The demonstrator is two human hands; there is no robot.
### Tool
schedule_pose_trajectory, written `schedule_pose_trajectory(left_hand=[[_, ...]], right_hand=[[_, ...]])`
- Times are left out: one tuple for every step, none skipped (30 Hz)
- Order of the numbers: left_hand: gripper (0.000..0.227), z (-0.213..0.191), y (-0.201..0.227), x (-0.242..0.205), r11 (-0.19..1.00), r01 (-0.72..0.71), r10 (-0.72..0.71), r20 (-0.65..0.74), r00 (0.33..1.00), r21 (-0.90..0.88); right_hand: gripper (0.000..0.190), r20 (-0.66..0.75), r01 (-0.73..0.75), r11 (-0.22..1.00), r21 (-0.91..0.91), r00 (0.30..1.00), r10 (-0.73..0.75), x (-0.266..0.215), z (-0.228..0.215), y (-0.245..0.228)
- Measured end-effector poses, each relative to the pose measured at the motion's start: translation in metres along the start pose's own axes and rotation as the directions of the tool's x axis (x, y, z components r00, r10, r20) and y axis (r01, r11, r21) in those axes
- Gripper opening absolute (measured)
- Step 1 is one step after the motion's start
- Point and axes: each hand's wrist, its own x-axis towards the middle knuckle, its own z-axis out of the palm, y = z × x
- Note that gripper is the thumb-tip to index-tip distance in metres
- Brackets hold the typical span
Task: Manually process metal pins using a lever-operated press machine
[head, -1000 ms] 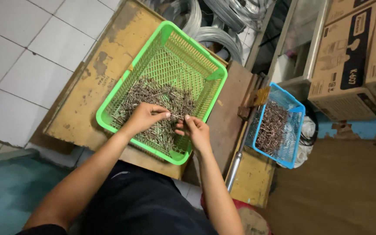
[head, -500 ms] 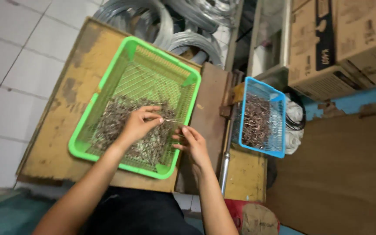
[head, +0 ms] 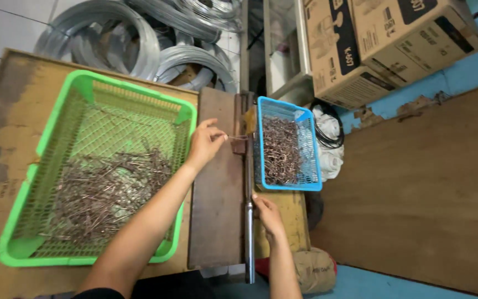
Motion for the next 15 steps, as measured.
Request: schedule_pose_trajectory(left_hand=[[0.010, 0.005, -0.001, 0.004, 1.000, 0.000, 0.000, 0.003, 1.000, -0.007], [0.009, 0.010, -0.002, 0.008, 1.000, 0.007, -0.007, -0.016, 1.000, 0.017], [0.009, 0.014, -0.003, 0.012, 0.999, 0.014, -0.012, -0.039, 0.999, 0.043], [0.009, 0.018, -0.006, 0.016, 0.999, 0.014, -0.012, -0.039, 0.999, 0.038], [0.009, 0.020, -0.010, 0.019, 0.999, 0.027, -0.025, -0.051, 0.998, 0.041], [0.009, 0.021, -0.014, 0.021, 0.998, 0.040, -0.037, -0.063, 0.997, 0.045], [0.009, 0.021, -0.018, 0.023, 0.998, 0.042, -0.039, -0.063, 0.997, 0.045], [0.008, 0.021, -0.021, 0.024, 0.996, 0.056, -0.051, -0.060, 0.997, 0.074], [0.008, 0.022, -0.024, 0.028, 0.993, 0.066, -0.060, -0.058, 0.997, 0.103], [0.008, 0.025, -0.029, 0.030, 0.993, 0.065, -0.060, -0.059, 0.996, 0.102], [0.008, 0.029, -0.033, 0.032, 0.988, 0.094, -0.090, -0.040, 0.995, 0.120], [0.008, 0.033, -0.037, 0.033, 0.983, 0.123, -0.121, -0.021, 0.992, 0.138], [0.008, 0.036, -0.042, 0.033, 0.983, 0.126, -0.125, -0.013, 0.992, 0.134], [0.008, 0.040, -0.046, 0.033, 0.974, 0.144, -0.143, -0.019, 0.990, 0.175], [0.008, 0.042, -0.051, 0.036, 0.964, 0.159, -0.157, -0.028, 0.987, 0.214]], right_hand=[[0.049, -0.007, -0.001, 1.000, -0.003, 1.000, 0.001, 0.007, -0.001, 0.005], [0.051, 0.028, -0.097, 0.989, 0.111, 0.995, 0.095, 0.014, -0.002, 0.011], [0.054, 0.075, -0.192, 0.957, 0.219, 0.981, 0.180, 0.021, -0.003, 0.015], [0.054, 0.071, -0.191, 0.957, 0.217, 0.981, 0.180, 0.028, -0.007, 0.015], [0.050, 0.066, -0.196, 0.952, 0.237, 0.981, 0.185, 0.034, -0.010, 0.015], [0.047, 0.061, -0.200, 0.945, 0.258, 0.980, 0.191, 0.040, -0.012, 0.015], [0.047, 0.062, -0.202, 0.945, 0.256, 0.979, 0.193, 0.029, -0.014, 0.002], [0.045, 0.071, -0.213, 0.938, 0.272, 0.977, 0.201, 0.019, -0.015, -0.011], [0.044, 0.079, -0.221, 0.931, 0.290, 0.975, 0.207, 0.009, -0.016, -0.025], [0.044, 0.079, -0.220, 0.932, 0.289, 0.975, 0.206, 0.006, -0.022, -0.031], [0.043, 0.108, -0.197, 0.936, 0.293, 0.979, 0.172, 0.001, -0.028, -0.037], [0.043, 0.137, -0.174, 0.939, 0.297, 0.981, 0.138, -0.004, -0.034, -0.042], [0.043, 0.130, -0.178, 0.938, 0.297, 0.981, 0.145, -0.006, -0.037, -0.047], [0.041, 0.141, -0.170, 0.939, 0.300, 0.981, 0.133, -0.009, -0.039, -0.051], [0.040, 0.152, -0.158, 0.940, 0.304, 0.982, 0.115, -0.010, -0.040, -0.058]])
